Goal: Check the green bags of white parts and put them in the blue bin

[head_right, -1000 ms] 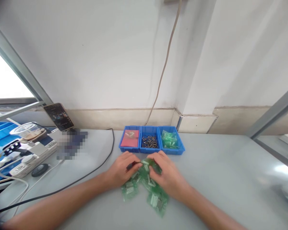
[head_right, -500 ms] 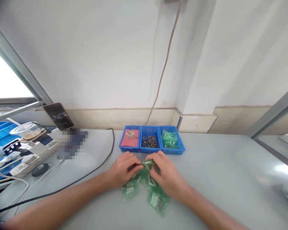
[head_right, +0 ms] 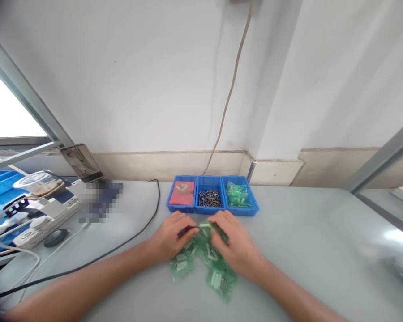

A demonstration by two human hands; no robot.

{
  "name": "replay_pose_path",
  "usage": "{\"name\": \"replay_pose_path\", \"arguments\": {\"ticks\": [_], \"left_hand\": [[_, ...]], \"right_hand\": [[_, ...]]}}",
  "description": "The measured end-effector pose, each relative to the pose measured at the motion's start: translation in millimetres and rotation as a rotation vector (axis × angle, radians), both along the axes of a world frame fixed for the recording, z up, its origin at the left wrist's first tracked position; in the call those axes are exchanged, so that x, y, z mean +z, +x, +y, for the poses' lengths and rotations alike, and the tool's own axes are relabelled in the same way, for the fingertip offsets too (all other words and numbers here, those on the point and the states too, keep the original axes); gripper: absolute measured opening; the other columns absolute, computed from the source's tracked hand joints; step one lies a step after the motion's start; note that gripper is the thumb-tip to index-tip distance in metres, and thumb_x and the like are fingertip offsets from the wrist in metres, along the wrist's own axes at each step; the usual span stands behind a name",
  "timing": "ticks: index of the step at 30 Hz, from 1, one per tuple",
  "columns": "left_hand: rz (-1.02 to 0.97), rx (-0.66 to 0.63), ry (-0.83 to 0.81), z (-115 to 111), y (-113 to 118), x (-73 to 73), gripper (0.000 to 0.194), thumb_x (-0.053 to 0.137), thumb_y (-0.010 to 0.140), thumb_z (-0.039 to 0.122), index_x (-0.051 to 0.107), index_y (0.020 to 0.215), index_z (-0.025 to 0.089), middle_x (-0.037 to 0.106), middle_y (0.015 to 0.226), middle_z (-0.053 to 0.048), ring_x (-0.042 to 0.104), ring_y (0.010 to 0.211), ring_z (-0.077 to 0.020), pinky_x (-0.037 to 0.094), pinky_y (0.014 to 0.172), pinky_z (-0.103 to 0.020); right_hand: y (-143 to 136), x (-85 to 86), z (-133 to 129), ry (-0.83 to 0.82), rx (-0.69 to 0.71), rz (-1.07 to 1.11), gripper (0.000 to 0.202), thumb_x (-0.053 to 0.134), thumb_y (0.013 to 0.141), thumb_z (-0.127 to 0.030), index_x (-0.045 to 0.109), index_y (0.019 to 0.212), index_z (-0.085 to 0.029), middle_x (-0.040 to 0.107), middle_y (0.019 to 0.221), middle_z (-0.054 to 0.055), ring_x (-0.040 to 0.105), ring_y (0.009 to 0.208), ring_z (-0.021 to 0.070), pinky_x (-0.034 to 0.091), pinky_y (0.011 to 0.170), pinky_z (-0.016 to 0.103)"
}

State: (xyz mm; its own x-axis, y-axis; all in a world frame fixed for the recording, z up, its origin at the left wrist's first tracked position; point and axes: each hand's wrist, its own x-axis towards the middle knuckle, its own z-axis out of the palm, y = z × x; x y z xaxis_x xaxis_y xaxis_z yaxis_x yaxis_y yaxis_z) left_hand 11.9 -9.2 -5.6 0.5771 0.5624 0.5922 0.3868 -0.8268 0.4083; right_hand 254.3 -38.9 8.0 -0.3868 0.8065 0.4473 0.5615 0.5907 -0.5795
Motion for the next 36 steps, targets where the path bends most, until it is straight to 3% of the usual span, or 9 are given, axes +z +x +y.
{"name": "replay_pose_path", "arguments": {"ticks": [8, 15, 36], "left_hand": [[-0.005, 0.015, 0.011, 0.1, 0.3, -0.5, 0.017, 0.056, 0.108, 0.027, 0.063, 0.096, 0.018, 0.074, 0.086, -0.001, 0.062, 0.073, -0.0157, 0.04, 0.075, -0.032], [-0.011, 0.035, 0.024, -0.5, 0.2, -0.1, 0.018, 0.055, 0.109, 0.028, 0.064, 0.097, 0.018, 0.073, 0.086, -0.001, 0.06, 0.074, -0.0161, 0.041, 0.075, -0.033], [0.0, 0.002, 0.004, -1.1, -0.2, 0.2, 0.015, 0.055, 0.108, 0.027, 0.064, 0.1, 0.019, 0.075, 0.09, -0.002, 0.067, 0.08, -0.0169, 0.042, 0.077, -0.032]], "right_hand": [[-0.8, 4.7, 0.9, 0.005, 0.025, 0.0, 0.018, 0.049, 0.103, -0.014, 0.058, 0.091, -0.024, 0.062, 0.087, 0.003, 0.058, 0.086, 0.0229, 0.048, 0.075, 0.036], [-0.8, -2.7, 1.5, -0.018, 0.016, -0.039, 0.015, 0.054, 0.099, -0.012, 0.06, 0.105, -0.025, 0.065, 0.097, 0.005, 0.058, 0.093, 0.0242, 0.048, 0.081, 0.037], [-5.8, 6.4, -5.3, -0.188, -0.019, -0.013, 0.023, 0.056, 0.09, -0.011, 0.052, 0.107, -0.026, 0.058, 0.092, -0.001, 0.056, 0.079, 0.0173, 0.048, 0.07, 0.028]]}}
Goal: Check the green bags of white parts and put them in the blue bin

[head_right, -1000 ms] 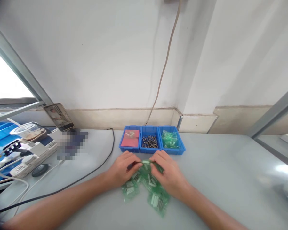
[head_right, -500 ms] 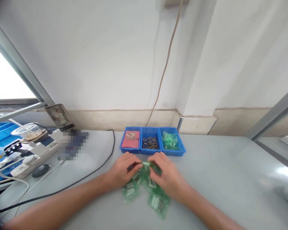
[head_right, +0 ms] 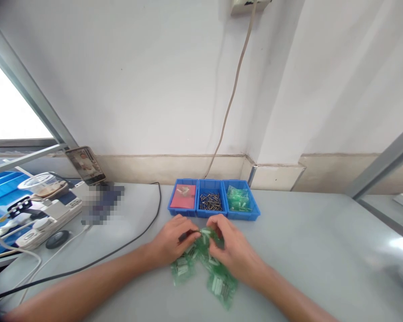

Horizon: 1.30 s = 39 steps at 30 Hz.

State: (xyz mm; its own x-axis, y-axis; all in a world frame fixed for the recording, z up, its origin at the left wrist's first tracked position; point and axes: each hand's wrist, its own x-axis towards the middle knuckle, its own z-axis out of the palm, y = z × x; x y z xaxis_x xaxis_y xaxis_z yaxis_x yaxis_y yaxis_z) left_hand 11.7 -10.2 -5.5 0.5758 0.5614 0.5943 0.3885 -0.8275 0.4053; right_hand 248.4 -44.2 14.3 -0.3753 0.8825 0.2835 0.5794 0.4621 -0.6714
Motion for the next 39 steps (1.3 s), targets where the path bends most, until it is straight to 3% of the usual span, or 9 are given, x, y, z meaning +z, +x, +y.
{"name": "replay_pose_path", "arguments": {"ticks": [9, 17, 26, 31, 36, 39], "left_hand": [[0.008, -0.001, 0.002, -0.3, 0.6, -0.1, 0.02, 0.054, 0.109, 0.03, 0.067, 0.099, 0.019, 0.077, 0.09, -0.004, 0.068, 0.078, -0.0172, 0.044, 0.076, -0.034], [-0.016, -0.022, 0.004, -0.5, 0.7, 0.5, 0.018, 0.056, 0.108, 0.031, 0.066, 0.1, 0.018, 0.077, 0.091, -0.004, 0.069, 0.079, -0.0173, 0.041, 0.076, -0.033], [-0.014, -0.008, 0.003, 0.3, 0.6, 1.1, 0.015, 0.057, 0.108, 0.027, 0.064, 0.099, 0.018, 0.076, 0.09, -0.002, 0.063, 0.075, -0.016, 0.04, 0.075, -0.033], [-0.016, 0.001, 0.008, 0.3, 1.0, 1.1, 0.016, 0.056, 0.108, 0.028, 0.064, 0.099, 0.018, 0.075, 0.088, -0.002, 0.062, 0.074, -0.0157, 0.04, 0.075, -0.033], [-0.009, 0.012, -0.016, -0.5, 0.2, 1.8, 0.017, 0.052, 0.11, 0.029, 0.064, 0.102, 0.018, 0.073, 0.09, -0.002, 0.063, 0.079, -0.0171, 0.042, 0.077, -0.033], [-0.021, 0.023, -0.107, -2.0, -0.8, 2.8, 0.016, 0.051, 0.11, 0.03, 0.061, 0.116, 0.02, 0.071, 0.101, -0.004, 0.064, 0.086, -0.0178, 0.048, 0.082, -0.032]], "right_hand": [[-0.4, -1.7, -1.0, -0.017, 0.033, -0.042, 0.029, 0.058, 0.086, -0.008, 0.052, 0.107, -0.027, 0.062, 0.095, -0.001, 0.058, 0.079, 0.0174, 0.049, 0.07, 0.028], [1.4, -5.5, 0.4, -0.023, 0.037, -0.019, 0.025, 0.049, 0.093, -0.007, 0.054, 0.109, -0.026, 0.064, 0.1, 0.001, 0.061, 0.085, 0.0185, 0.049, 0.074, 0.03], [4.7, -7.4, 4.5, 0.062, 0.027, -0.01, 0.015, 0.045, 0.106, -0.02, 0.057, 0.113, -0.026, 0.064, 0.103, 0.004, 0.062, 0.09, 0.0217, 0.05, 0.08, 0.035], [5.9, -10.6, 6.4, 0.055, 0.017, -0.002, 0.013, 0.047, 0.107, -0.023, 0.059, 0.109, -0.026, 0.064, 0.101, 0.004, 0.063, 0.089, 0.0212, 0.049, 0.077, 0.033], [5.1, -7.2, 4.0, 0.032, 0.007, 0.014, 0.012, 0.049, 0.107, -0.025, 0.061, 0.108, -0.027, 0.064, 0.099, 0.003, 0.062, 0.088, 0.0207, 0.05, 0.076, 0.032], [3.4, -6.9, 2.5, 0.003, -0.005, 0.068, 0.01, 0.05, 0.107, -0.028, 0.059, 0.112, -0.027, 0.065, 0.099, 0.003, 0.061, 0.086, 0.0204, 0.05, 0.076, 0.032]]}}
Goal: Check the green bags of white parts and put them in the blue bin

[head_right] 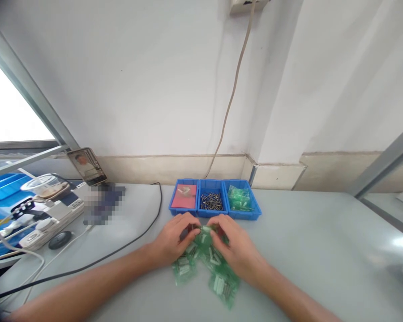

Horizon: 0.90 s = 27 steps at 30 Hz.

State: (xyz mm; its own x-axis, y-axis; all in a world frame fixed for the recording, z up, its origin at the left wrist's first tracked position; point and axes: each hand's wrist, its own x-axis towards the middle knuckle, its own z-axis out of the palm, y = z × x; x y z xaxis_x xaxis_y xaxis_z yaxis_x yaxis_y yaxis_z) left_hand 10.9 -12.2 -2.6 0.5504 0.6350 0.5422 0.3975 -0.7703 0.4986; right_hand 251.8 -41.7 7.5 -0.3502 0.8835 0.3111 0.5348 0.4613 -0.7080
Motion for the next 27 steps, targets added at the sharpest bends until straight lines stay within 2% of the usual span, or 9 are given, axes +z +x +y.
{"name": "replay_pose_path", "arguments": {"ticks": [3, 7, 9, 11, 14, 18, 23, 27], "left_hand": [[-0.035, -0.019, -0.074, -1.2, -0.6, 2.4, 0.026, 0.051, 0.109, 0.028, 0.053, 0.134, 0.022, 0.068, 0.115, -0.006, 0.065, 0.091, -0.0172, 0.053, 0.087, -0.032], [-0.026, -0.132, -0.024, -0.7, -0.5, 6.8, 0.029, 0.046, 0.107, 0.015, 0.056, 0.133, 0.022, 0.063, 0.123, -0.01, 0.064, 0.11, -0.0204, 0.055, 0.097, -0.035], [-0.018, -0.145, 0.002, 0.2, -0.4, 7.7, 0.035, 0.049, 0.103, 0.011, 0.057, 0.135, 0.022, 0.062, 0.124, -0.011, 0.063, 0.112, -0.0209, 0.055, 0.096, -0.034], [-0.011, -0.126, 0.009, 1.0, -0.7, 7.1, 0.038, 0.054, 0.1, 0.011, 0.057, 0.136, 0.022, 0.061, 0.124, -0.011, 0.064, 0.109, -0.0211, 0.056, 0.094, -0.034], [-0.017, -0.093, 0.0, 1.5, -1.7, 5.4, 0.029, 0.056, 0.101, 0.014, 0.061, 0.128, 0.022, 0.061, 0.119, -0.01, 0.063, 0.108, -0.022, 0.056, 0.093, -0.035], [-0.047, -0.06, 0.008, 1.2, -2.2, 5.0, 0.018, 0.048, 0.107, 0.017, 0.062, 0.117, 0.02, 0.06, 0.117, -0.011, 0.062, 0.105, -0.0211, 0.054, 0.092, -0.035], [-0.043, -0.033, -0.027, 1.0, -0.9, 5.1, 0.016, 0.046, 0.11, 0.023, 0.059, 0.103, 0.018, 0.064, 0.105, -0.008, 0.061, 0.096, -0.0198, 0.051, 0.088, -0.033], [-0.005, -0.01, -0.046, 1.1, -0.3, 4.3, 0.024, 0.042, 0.112, 0.026, 0.055, 0.093, 0.018, 0.062, 0.095, -0.005, 0.058, 0.089, -0.0187, 0.048, 0.083, -0.032]], "right_hand": [[-1.2, -1.2, -0.3, -0.053, -0.05, 0.094, 0.014, 0.051, 0.108, -0.032, 0.053, 0.121, -0.028, 0.064, 0.097, 0.002, 0.06, 0.084, 0.02, 0.05, 0.073, 0.031], [-0.7, -1.3, 0.8, -0.041, -0.071, 0.168, 0.01, 0.05, 0.109, -0.036, 0.053, 0.111, -0.027, 0.059, 0.093, 0.001, 0.056, 0.082, 0.019, 0.048, 0.072, 0.03], [-0.1, -0.4, 0.8, -0.056, -0.05, 0.154, 0.014, 0.048, 0.11, -0.038, 0.055, 0.106, -0.027, 0.06, 0.093, 0.001, 0.055, 0.081, 0.0187, 0.047, 0.073, 0.031], [0.2, 0.6, -0.2, -0.095, -0.031, 0.136, 0.018, 0.046, 0.111, -0.04, 0.058, 0.109, -0.027, 0.063, 0.096, 0.002, 0.057, 0.083, 0.0191, 0.047, 0.073, 0.031], [-0.3, 2.1, -2.7, -0.131, 0.003, 0.117, 0.022, 0.048, 0.11, -0.044, 0.059, 0.119, -0.028, 0.066, 0.101, 0.002, 0.06, 0.087, 0.0199, 0.049, 0.076, 0.031], [-0.3, 3.5, -3.6, -0.082, 0.065, 0.093, 0.025, 0.048, 0.11, -0.045, 0.062, 0.121, -0.028, 0.068, 0.102, 0.003, 0.062, 0.086, 0.0198, 0.051, 0.079, 0.031], [1.0, 2.7, -0.8, -0.006, -0.017, 0.072, 0.023, 0.048, 0.11, -0.043, 0.063, 0.118, -0.027, 0.069, 0.105, 0.004, 0.064, 0.09, 0.0213, 0.051, 0.078, 0.032], [1.0, 0.3, -1.4, -0.067, -0.079, 0.063, 0.018, 0.049, 0.109, -0.041, 0.059, 0.117, -0.028, 0.068, 0.101, 0.004, 0.062, 0.086, 0.0206, 0.048, 0.062, 0.028]]}}
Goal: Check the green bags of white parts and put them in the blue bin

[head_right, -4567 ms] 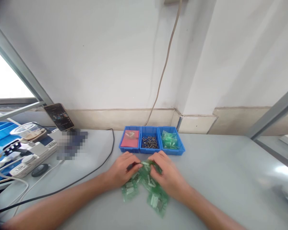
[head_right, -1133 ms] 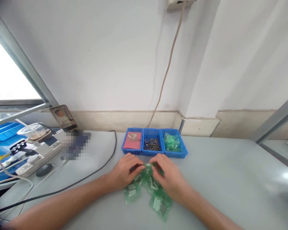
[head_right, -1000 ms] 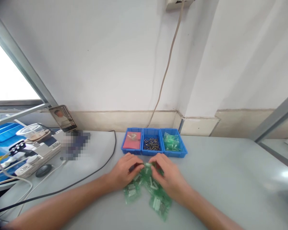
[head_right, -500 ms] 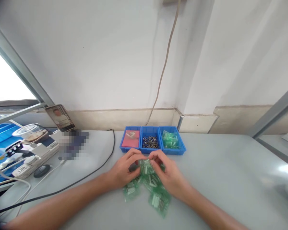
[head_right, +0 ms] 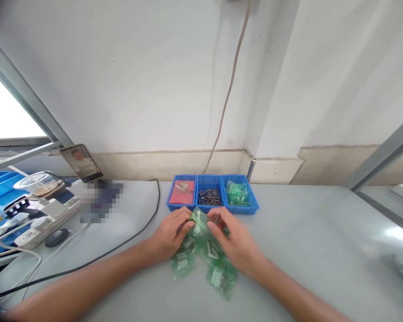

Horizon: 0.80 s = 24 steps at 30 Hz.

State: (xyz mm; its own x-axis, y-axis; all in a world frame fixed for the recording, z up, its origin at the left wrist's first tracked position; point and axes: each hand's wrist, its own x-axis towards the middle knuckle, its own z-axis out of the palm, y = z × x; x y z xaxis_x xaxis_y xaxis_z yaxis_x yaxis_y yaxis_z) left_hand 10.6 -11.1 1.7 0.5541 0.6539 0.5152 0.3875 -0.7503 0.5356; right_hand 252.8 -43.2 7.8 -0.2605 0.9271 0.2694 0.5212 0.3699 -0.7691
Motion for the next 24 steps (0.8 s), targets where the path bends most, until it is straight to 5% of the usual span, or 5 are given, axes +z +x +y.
{"name": "replay_pose_path", "arguments": {"ticks": [8, 18, 24], "left_hand": [[0.044, 0.007, 0.03, 0.6, -0.8, -2.7, 0.031, 0.038, 0.113, 0.029, 0.056, 0.091, 0.018, 0.062, 0.09, -0.005, 0.056, 0.084, -0.018, 0.046, 0.08, -0.032], [-0.027, -0.07, 0.037, -1.6, -1.2, 6.3, 0.026, 0.045, 0.111, 0.031, 0.061, 0.095, 0.017, 0.062, 0.113, -0.011, 0.062, 0.105, -0.0212, 0.052, 0.094, -0.035], [-0.066, -0.034, 0.053, -1.5, 0.4, 3.6, 0.012, 0.059, 0.105, 0.029, 0.058, 0.1, 0.018, 0.062, 0.111, -0.01, 0.063, 0.106, -0.0219, 0.053, 0.091, -0.035]], "right_hand": [[-0.5, -3.6, -0.4, 0.093, 0.107, -0.062, 0.017, 0.058, 0.101, -0.021, 0.059, 0.115, -0.028, 0.062, 0.099, 0.002, 0.059, 0.083, 0.0192, 0.049, 0.068, 0.028], [0.3, 1.2, 4.0, 0.207, 0.1, -0.037, 0.014, 0.046, 0.109, -0.026, 0.06, 0.107, -0.026, 0.064, 0.11, 0.007, 0.063, 0.1, 0.023, 0.052, 0.087, 0.036], [-2.5, 3.8, 2.3, 0.174, 0.088, -0.057, 0.023, 0.042, 0.112, -0.03, 0.056, 0.095, -0.025, 0.059, 0.09, 0.003, 0.057, 0.081, 0.0202, 0.048, 0.074, 0.033]]}}
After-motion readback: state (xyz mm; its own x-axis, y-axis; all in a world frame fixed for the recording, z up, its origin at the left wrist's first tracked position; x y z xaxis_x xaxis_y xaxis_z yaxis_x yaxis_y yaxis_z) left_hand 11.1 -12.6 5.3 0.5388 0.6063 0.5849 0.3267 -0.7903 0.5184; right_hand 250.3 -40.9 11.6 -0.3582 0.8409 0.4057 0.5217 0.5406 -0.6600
